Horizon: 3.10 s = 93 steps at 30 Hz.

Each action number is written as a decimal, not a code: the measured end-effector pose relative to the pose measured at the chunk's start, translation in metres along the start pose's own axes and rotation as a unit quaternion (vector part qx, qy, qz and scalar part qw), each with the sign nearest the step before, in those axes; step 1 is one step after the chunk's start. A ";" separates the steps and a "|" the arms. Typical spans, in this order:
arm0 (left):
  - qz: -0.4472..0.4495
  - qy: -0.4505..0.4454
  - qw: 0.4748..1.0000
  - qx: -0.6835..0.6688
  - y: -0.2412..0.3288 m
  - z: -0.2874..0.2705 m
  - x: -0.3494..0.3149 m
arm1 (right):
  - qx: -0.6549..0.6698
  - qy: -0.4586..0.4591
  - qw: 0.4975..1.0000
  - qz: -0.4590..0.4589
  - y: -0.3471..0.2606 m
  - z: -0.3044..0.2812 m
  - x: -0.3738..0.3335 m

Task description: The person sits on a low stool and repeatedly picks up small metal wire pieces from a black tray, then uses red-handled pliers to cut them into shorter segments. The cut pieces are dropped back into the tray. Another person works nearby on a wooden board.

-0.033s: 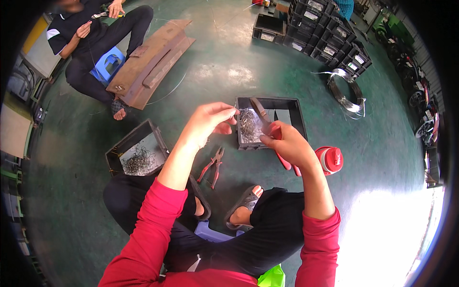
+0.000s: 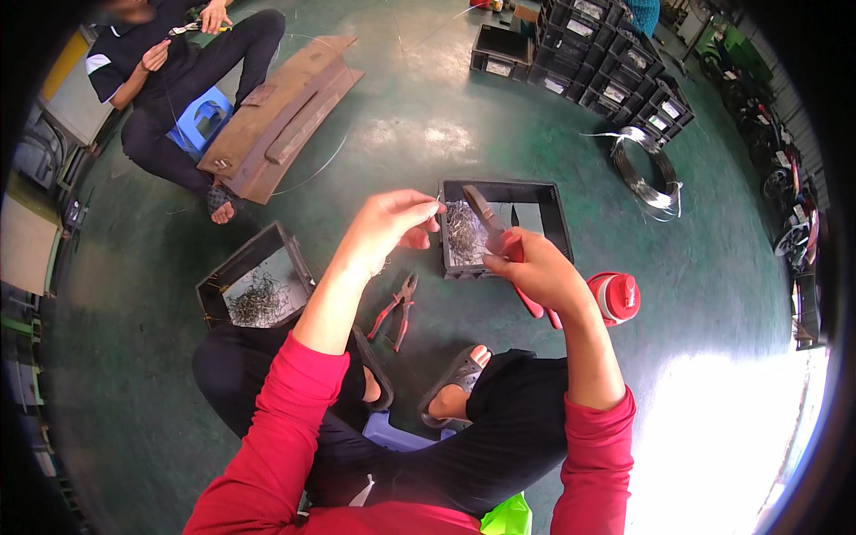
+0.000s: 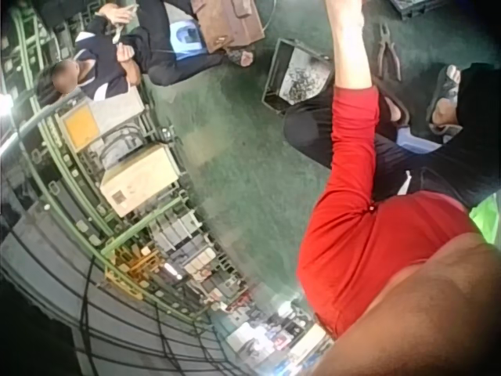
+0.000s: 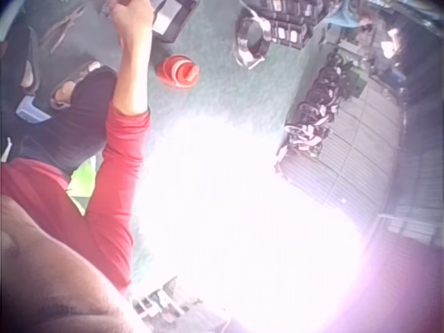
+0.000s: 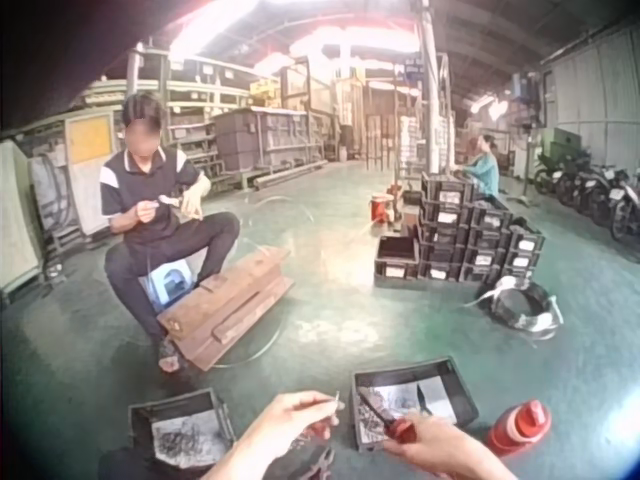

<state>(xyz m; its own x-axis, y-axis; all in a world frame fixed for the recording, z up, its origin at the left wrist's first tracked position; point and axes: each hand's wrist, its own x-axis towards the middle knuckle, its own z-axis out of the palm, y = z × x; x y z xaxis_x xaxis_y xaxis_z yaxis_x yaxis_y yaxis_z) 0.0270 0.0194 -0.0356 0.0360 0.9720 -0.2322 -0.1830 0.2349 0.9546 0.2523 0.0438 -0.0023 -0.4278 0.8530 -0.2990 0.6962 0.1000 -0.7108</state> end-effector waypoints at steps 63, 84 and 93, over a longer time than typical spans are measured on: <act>0.021 0.039 0.995 -0.087 0.017 -0.019 -0.056 | 0.040 -0.166 0.978 -0.119 -0.033 0.000 -0.013; 0.140 0.058 0.988 0.023 0.013 -0.016 -0.081 | -0.007 -0.191 0.978 -0.087 -0.049 0.009 -0.018; 0.113 0.050 0.991 0.051 0.014 -0.017 -0.081 | -0.028 -0.192 0.979 -0.066 -0.053 0.008 -0.020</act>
<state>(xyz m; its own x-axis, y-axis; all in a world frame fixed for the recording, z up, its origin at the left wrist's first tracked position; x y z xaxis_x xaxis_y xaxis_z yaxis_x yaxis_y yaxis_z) 0.0053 -0.0562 -0.0067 -0.0924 0.9954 -0.0233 -0.0746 0.0164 0.9971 0.2196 0.0179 0.0362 -0.6934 0.5759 -0.4330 0.6471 0.2334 -0.7258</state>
